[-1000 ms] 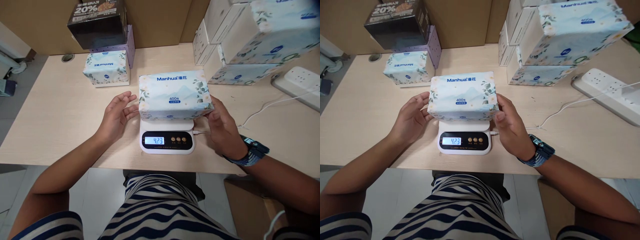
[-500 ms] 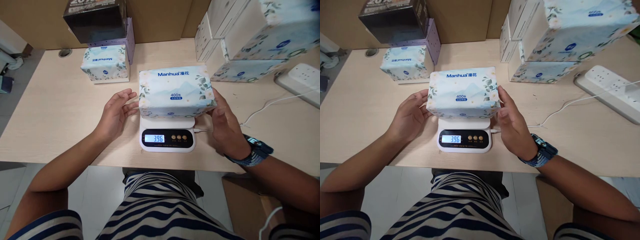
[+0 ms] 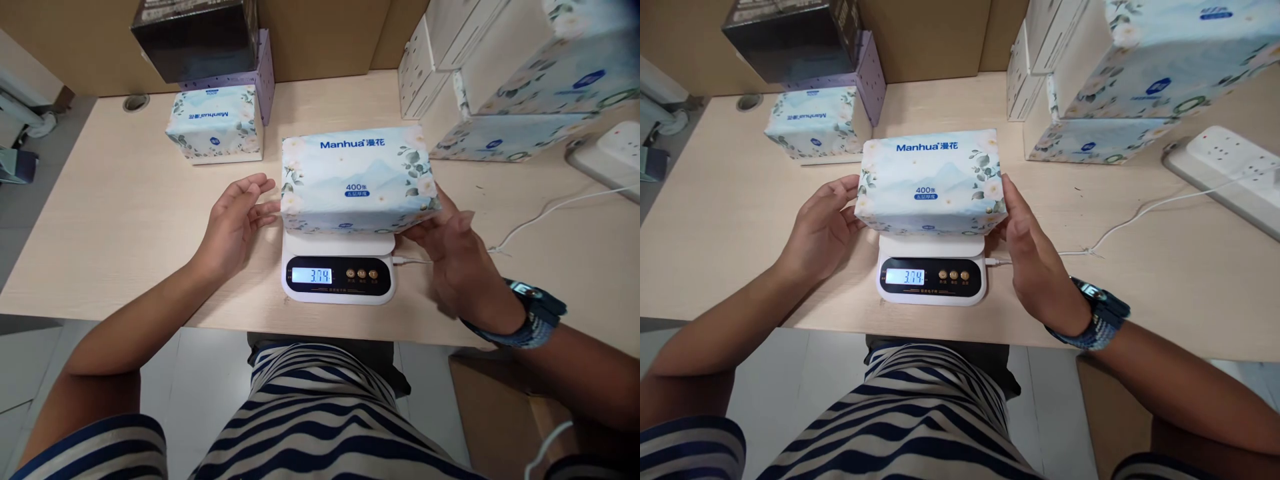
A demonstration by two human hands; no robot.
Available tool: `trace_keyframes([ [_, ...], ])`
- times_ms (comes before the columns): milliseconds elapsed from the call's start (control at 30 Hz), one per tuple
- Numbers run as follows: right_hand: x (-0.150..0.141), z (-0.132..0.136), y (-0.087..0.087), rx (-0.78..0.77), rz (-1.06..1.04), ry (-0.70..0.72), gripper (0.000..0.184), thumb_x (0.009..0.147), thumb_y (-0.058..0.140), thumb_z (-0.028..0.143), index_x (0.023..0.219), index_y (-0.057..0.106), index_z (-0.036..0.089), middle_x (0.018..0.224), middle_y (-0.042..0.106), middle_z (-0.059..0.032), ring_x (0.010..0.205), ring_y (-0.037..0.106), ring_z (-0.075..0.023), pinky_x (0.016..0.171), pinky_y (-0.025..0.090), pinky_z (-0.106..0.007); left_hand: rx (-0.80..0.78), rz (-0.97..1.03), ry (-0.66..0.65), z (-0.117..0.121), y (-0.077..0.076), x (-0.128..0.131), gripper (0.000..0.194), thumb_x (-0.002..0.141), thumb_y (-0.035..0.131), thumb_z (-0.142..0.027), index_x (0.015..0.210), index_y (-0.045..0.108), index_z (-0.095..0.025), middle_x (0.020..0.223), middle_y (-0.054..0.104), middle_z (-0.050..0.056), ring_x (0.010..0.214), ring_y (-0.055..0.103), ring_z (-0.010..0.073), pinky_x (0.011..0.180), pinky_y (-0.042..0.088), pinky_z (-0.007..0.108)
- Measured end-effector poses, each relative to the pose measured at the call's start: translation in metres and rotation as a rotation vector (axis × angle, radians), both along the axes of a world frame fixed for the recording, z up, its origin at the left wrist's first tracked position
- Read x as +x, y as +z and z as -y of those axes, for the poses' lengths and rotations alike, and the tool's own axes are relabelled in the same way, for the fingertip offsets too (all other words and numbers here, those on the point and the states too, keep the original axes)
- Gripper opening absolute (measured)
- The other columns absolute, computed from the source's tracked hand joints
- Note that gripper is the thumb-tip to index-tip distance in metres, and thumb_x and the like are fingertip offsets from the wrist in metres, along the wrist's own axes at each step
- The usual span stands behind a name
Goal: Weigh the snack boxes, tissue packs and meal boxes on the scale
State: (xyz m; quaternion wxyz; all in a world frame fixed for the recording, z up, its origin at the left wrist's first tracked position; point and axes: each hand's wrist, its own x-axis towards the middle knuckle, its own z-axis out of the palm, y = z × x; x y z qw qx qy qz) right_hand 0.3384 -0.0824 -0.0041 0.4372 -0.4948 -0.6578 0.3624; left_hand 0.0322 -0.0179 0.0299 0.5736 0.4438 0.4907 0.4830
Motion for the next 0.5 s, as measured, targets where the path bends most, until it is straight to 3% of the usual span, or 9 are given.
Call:
trace_keyframes([
  [167,0.003,0.008,-0.004,-0.078,-0.107,0.002,0.082,0.109,0.027,0.082,0.182,0.014,0.047,0.188,0.035,0.0049,0.174,0.037,-0.0331,0.146,0.029,-0.065,0.022,-0.036,0.004,0.0,0.001,0.0,0.025,0.098,0.077,-0.044,0.116,0.079,-0.026,0.145,0.078,0.007,0.106,0.079,0.0215,0.093,0.065,0.036],
  [300,0.006,0.008,-0.007,-0.106,-0.075,-0.047,0.08,0.108,0.027,0.084,0.181,0.018,0.051,0.189,0.028,0.009,0.179,0.023,-0.0328,0.147,0.018,-0.069,0.071,-0.088,0.005,0.002,0.002,0.0,0.027,0.099,0.078,-0.047,0.117,0.078,-0.028,0.147,0.077,0.006,0.109,0.078,0.0223,0.098,0.065,0.037],
  [400,0.007,0.006,-0.01,-0.096,-0.056,-0.074,0.079,0.108,0.03,0.083,0.18,0.021,0.053,0.191,0.022,0.0111,0.18,0.017,-0.0337,0.146,0.019,-0.071,0.121,-0.134,0.006,0.005,0.001,0.0,0.029,0.099,0.079,-0.05,0.119,0.077,-0.029,0.148,0.077,0.006,0.113,0.077,0.0236,0.103,0.065,0.04],
  [500,0.006,0.005,-0.011,-0.08,-0.062,-0.075,0.078,0.11,0.034,0.079,0.18,0.022,0.049,0.189,0.03,0.0069,0.178,0.026,-0.0344,0.145,0.024,-0.07,0.171,-0.174,0.013,0.005,-0.001,-0.002,0.03,0.1,0.078,-0.051,0.122,0.077,-0.03,0.147,0.076,0.006,0.117,0.076,0.0247,0.106,0.064,0.043],
])
